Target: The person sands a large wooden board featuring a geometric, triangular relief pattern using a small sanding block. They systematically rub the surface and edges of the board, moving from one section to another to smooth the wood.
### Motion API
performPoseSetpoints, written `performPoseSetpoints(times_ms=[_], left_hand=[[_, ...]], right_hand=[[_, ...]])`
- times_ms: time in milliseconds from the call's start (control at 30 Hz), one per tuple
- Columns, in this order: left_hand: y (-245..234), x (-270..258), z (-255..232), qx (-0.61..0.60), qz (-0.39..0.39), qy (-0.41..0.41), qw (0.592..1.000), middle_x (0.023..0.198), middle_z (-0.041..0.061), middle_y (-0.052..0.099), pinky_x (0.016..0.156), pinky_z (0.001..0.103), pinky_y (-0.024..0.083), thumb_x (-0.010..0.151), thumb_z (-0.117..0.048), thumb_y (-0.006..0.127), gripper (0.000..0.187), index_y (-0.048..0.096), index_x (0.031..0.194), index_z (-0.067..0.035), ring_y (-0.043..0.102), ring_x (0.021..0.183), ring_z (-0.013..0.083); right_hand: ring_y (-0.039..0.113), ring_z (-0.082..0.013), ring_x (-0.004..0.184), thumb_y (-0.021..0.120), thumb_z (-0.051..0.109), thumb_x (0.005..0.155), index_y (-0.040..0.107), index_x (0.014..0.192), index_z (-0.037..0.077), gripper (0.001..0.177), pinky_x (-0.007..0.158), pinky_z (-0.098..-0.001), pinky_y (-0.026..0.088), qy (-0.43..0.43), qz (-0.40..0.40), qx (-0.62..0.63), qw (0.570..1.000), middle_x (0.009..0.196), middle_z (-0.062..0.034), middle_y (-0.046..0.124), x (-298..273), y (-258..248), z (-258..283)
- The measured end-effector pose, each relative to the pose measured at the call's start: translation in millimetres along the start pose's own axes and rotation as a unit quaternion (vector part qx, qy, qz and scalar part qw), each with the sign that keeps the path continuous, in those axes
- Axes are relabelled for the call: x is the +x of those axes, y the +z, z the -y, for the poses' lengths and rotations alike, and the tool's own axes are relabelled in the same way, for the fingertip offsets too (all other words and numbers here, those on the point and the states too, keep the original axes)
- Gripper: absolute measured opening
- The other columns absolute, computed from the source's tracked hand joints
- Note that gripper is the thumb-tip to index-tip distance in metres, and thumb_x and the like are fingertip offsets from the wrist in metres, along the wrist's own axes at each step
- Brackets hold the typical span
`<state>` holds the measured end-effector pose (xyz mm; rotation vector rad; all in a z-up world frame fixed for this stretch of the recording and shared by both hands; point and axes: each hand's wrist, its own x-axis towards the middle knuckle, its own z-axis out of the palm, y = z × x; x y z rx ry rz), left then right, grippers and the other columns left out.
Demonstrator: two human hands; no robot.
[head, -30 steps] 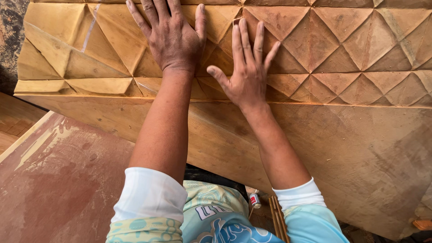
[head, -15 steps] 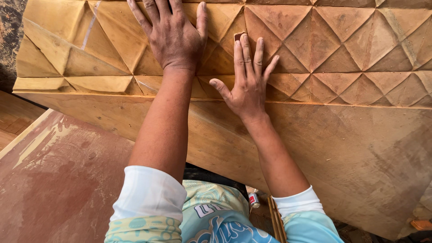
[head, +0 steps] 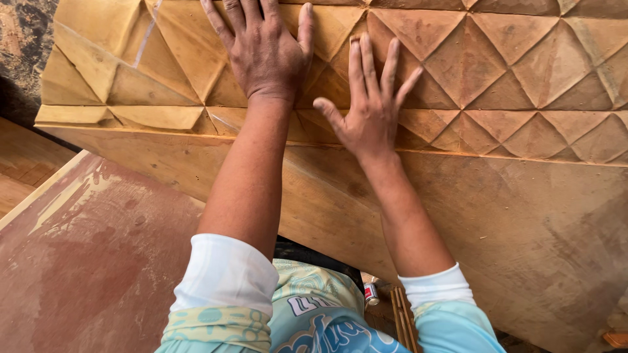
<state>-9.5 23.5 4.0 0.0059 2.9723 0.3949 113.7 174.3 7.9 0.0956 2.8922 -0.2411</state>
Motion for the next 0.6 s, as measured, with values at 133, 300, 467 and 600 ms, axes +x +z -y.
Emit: performPoseSetpoints(times_ms=[133,300,467,600], left_hand=[[6,-1,0,0.0,-0.041,0.008,0.999,0.148,0.025,0.049,0.123,0.062,0.013,0.105,-0.058,0.049,0.072,0.053,0.142,0.003,0.032,0.144,0.0462],[11,-1,2,-0.014,-0.035,0.0,0.999,0.142,0.024,0.054,0.123,0.063,0.017,0.105,-0.058,0.051,0.069,0.055,0.14,0.001,0.037,0.142,0.0457],[9,-2,3,-0.015,-0.039,0.003,0.999,0.139,0.023,0.055,0.122,0.063,0.018,0.104,-0.058,0.052,0.068,0.057,0.137,0.001,0.039,0.14,0.0452],[5,1,0,-0.02,-0.053,0.007,0.998,0.14,0.023,0.055,0.122,0.063,0.017,0.103,-0.058,0.053,0.069,0.057,0.138,0.002,0.039,0.14,0.044]], right_hand=[[0.001,-0.0338,0.161,0.018,0.089,0.093,0.032,0.167,0.01,0.11,0.124,-0.0701,-0.011,-0.012,0.013,0.042,0.999,0.175,-0.0012,0.024,-2,-7,-4],[-0.003,-0.0327,0.16,0.019,0.09,0.093,0.034,0.166,0.008,0.11,0.122,-0.0674,-0.015,-0.022,0.018,0.019,0.999,0.174,-0.0005,0.023,-11,-11,-3],[-0.003,-0.0306,0.16,0.019,0.089,0.096,0.035,0.168,0.011,0.107,0.122,-0.0696,-0.014,-0.069,0.019,0.039,0.997,0.176,-0.0004,0.025,-5,-3,-14],[-0.003,-0.0286,0.161,0.02,0.09,0.094,0.042,0.166,0.014,0.107,0.122,-0.0686,-0.012,-0.148,0.03,0.009,0.989,0.175,0.0013,0.027,0,-6,-33]])
